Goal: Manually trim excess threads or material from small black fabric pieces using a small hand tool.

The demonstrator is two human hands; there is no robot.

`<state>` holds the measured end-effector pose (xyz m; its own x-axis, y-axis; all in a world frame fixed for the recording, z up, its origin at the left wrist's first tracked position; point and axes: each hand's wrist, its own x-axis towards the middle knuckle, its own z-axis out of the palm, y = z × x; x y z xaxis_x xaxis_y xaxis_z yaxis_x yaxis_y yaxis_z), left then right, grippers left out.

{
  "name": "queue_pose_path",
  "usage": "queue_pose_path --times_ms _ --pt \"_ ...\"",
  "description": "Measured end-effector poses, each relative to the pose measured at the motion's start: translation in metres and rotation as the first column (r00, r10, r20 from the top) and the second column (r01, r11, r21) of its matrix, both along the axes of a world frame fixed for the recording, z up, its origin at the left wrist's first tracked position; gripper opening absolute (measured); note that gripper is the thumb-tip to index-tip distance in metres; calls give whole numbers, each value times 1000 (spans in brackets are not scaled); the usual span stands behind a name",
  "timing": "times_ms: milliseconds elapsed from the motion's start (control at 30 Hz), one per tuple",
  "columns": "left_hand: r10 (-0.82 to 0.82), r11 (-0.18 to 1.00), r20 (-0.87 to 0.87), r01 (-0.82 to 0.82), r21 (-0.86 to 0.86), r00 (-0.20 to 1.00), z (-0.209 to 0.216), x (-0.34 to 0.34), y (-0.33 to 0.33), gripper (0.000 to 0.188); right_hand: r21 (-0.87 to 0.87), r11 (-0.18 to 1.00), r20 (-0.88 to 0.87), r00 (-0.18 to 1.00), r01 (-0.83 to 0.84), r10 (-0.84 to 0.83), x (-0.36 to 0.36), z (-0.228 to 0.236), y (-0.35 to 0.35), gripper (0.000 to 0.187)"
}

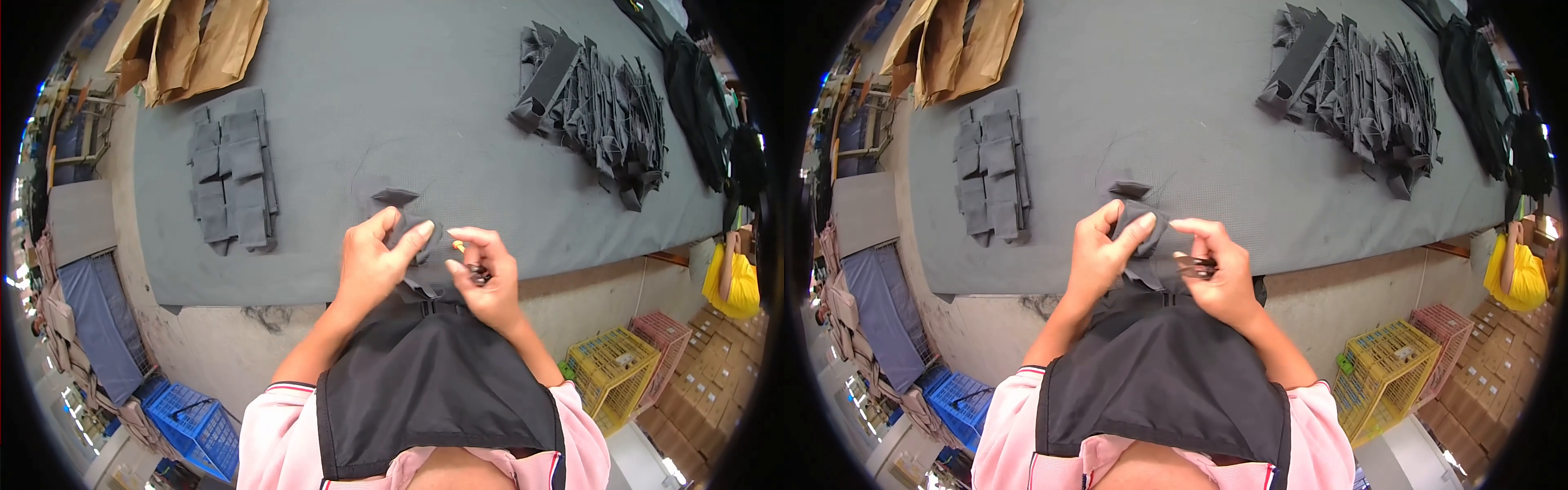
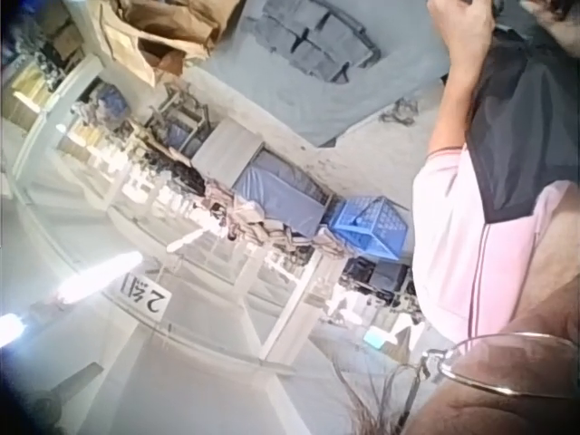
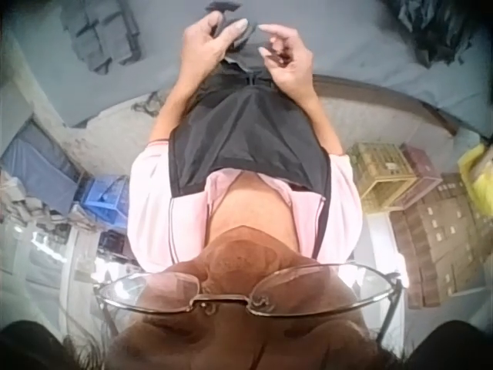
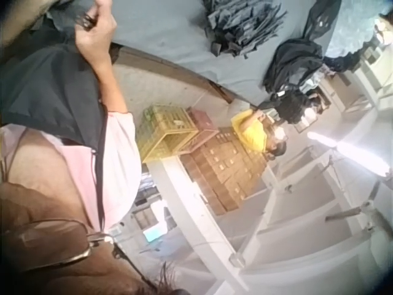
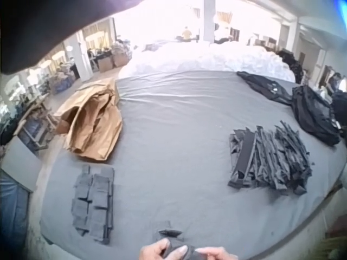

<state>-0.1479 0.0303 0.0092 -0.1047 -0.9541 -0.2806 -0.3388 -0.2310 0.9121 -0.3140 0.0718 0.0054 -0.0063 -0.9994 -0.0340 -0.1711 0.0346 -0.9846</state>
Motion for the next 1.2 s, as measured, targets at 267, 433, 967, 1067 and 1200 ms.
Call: queue_pose_path --times_ms 267,433,967,1067,1200 --pt "42 965 -565 112 236 824 -21 13 3 29 250 968 364 929 -25 -69 10 -11 -46 12" --pt "171 899 -538 93 428 825 -12 -1 -8 30 498 831 637 755 -249 -156 16 -26 -52 15" --pt "277 906 -525 -36 423 805 -11 5 -8 32 -160 986 -210 978 -42 8 -7 -11 4 27" --pt "237 932 -493 -53 357 837 -8 4 -7 33 -153 987 -147 989 -50 28 -6 -11 5 28" --pt "231 950 -456 -98 296 859 -5 1 -5 33 -147 988 -128 991 -48 29 -9 -9 8 30"
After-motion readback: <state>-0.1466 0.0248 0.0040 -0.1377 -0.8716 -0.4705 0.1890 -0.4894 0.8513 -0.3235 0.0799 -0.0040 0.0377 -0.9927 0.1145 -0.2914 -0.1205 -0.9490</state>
